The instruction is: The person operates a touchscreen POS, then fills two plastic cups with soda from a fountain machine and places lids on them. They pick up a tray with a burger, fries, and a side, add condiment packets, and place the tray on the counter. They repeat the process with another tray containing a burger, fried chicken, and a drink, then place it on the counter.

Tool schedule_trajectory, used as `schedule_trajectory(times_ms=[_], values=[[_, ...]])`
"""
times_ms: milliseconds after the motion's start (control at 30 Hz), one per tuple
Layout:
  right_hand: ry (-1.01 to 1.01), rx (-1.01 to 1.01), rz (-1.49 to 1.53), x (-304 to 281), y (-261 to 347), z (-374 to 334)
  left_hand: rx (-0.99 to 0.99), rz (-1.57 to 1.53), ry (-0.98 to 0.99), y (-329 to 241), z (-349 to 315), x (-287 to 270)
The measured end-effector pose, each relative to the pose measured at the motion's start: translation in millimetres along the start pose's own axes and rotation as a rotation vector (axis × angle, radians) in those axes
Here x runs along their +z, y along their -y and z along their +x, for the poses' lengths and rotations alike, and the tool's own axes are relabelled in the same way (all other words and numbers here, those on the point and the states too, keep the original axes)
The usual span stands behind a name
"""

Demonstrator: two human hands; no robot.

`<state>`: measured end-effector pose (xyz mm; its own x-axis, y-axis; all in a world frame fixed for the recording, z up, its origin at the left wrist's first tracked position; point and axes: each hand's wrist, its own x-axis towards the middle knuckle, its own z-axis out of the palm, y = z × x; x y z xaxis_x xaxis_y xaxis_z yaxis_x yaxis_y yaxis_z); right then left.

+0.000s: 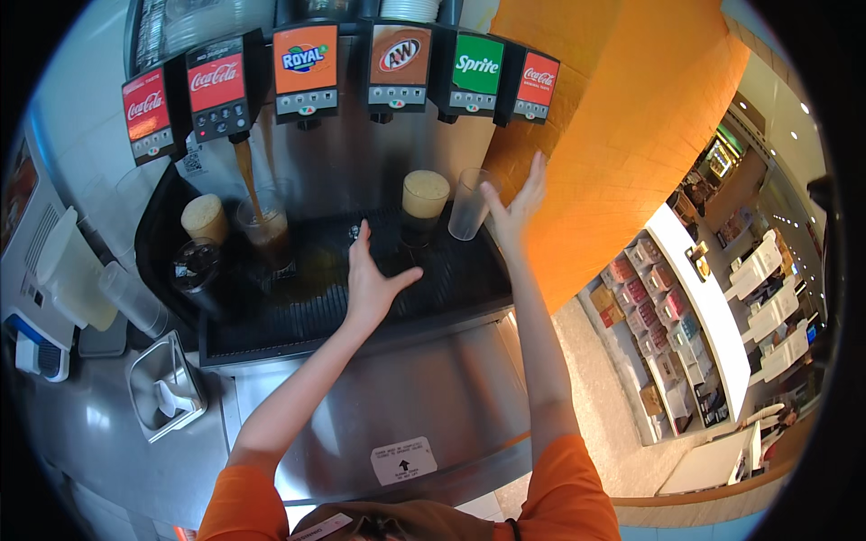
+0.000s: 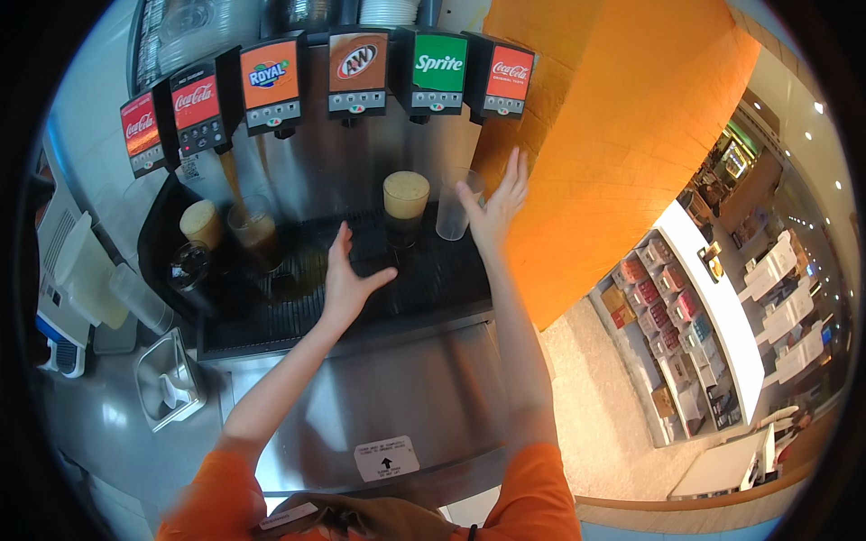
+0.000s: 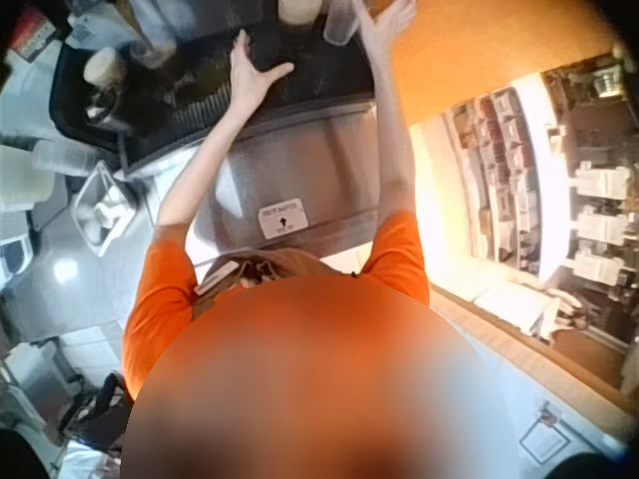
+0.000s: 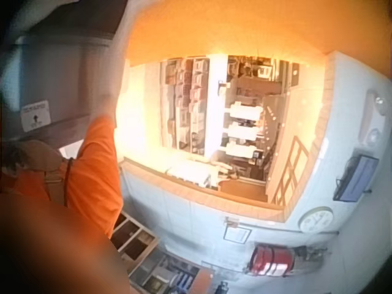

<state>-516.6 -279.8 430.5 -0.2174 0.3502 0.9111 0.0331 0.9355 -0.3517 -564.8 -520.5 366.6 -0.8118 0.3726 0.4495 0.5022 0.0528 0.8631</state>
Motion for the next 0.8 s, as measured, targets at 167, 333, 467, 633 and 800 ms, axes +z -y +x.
schedule_trajectory(times_ms=[167,333,467,633,800], values=[[-0.082,-0.307,-0.301,-16,33,53,-0.027,-0.057,0.076,-39,-89,-93],[-0.1,-0.368,-0.323,-22,41,75,-0.124,-0.082,0.068,-61,-168,-171],[-0.084,-0.033,0.116,-26,101,61,-0.17,0.041,-0.032,-72,-229,-221],[0.113,-0.365,0.645,-2,278,-15,-0.187,0.143,-0.275,-76,-277,-269],[0.575,-0.871,0.625,75,466,-68,-0.139,0.287,-0.424,-69,-300,-334]])
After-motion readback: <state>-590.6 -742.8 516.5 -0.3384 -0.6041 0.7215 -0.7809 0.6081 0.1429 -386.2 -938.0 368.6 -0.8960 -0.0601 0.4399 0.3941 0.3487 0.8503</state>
